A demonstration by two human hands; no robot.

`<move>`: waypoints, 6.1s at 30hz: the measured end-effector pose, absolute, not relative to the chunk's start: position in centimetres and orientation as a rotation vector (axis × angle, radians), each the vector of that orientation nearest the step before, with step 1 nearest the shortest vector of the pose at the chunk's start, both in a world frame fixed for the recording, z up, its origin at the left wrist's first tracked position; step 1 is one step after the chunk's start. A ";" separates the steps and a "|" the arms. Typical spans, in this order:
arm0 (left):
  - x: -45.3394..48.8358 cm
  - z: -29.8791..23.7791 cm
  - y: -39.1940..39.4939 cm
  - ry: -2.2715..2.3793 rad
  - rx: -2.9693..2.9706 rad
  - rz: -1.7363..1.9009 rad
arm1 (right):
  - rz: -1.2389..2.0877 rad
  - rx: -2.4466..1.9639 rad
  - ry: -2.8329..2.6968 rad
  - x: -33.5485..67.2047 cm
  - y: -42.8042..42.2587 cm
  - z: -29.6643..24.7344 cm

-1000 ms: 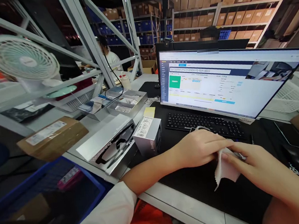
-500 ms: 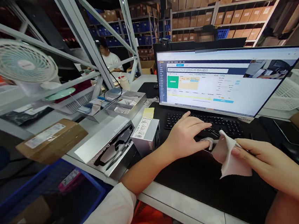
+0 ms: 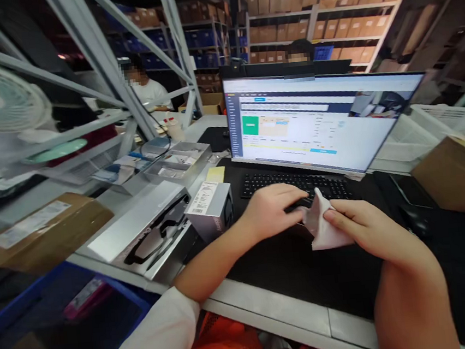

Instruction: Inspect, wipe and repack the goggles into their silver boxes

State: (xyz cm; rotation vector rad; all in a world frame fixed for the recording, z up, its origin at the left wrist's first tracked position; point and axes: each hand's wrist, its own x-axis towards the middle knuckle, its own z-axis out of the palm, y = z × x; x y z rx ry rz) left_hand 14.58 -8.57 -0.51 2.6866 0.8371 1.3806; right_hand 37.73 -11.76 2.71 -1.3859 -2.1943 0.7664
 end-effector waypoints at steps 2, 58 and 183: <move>14.1 -0.1 -8.5 0.884 2.596 1.482 | 0.909 -1.338 -2.195 38.7 -11.8 3.2; 13.4 0.8 -9.8 1.017 2.513 1.417 | 1.295 -1.093 -1.949 38.2 -12.2 3.7; 13.3 1.0 -7.8 1.047 2.271 1.683 | 1.360 -0.858 -1.999 37.5 -9.2 1.8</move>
